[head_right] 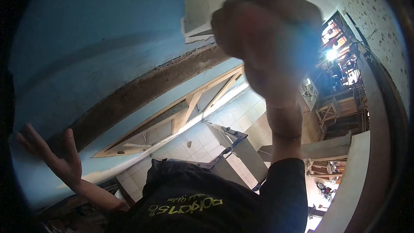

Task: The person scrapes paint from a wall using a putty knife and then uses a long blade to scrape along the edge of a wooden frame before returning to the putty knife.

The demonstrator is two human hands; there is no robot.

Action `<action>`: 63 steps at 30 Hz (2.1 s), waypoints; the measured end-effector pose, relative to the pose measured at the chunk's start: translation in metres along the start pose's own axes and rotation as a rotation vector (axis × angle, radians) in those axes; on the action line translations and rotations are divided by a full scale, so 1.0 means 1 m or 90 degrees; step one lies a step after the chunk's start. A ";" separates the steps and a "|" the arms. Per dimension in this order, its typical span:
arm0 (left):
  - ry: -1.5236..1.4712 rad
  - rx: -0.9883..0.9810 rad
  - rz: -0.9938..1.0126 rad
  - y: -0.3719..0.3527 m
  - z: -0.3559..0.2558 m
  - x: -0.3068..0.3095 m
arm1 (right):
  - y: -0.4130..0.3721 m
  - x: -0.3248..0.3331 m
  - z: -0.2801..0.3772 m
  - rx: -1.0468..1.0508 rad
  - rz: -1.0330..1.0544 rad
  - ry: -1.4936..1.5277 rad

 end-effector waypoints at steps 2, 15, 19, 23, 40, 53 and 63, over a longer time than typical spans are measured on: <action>0.002 0.001 -0.002 0.000 0.000 0.001 | -0.001 -0.002 0.000 -0.086 -0.006 0.095; 0.015 0.003 0.002 -0.002 0.001 0.001 | 0.017 -0.006 0.021 -0.225 -0.078 0.012; 0.013 0.000 0.007 -0.002 0.001 0.000 | 0.041 0.000 0.027 -0.255 0.104 0.280; 0.014 0.021 0.005 0.001 -0.003 0.001 | 0.001 -0.002 0.000 -0.141 0.022 0.083; 0.011 0.042 0.004 -0.003 0.002 -0.001 | 0.035 -0.002 0.016 -0.211 0.024 0.218; 0.005 0.035 0.003 -0.001 -0.001 0.001 | 0.041 0.007 0.016 -0.148 0.086 0.454; 0.012 0.041 0.006 -0.002 -0.004 0.002 | 0.027 0.010 -0.006 -0.233 0.038 0.431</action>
Point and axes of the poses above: each hand's wrist, its own y-axis towards the middle knuckle, its own x-axis out of the back of the hand, z = x × y, the point moved 3 cm from there along y, towards the middle knuckle, and after that the axes turned 5 degrees about -x, right-handed, at the moved point
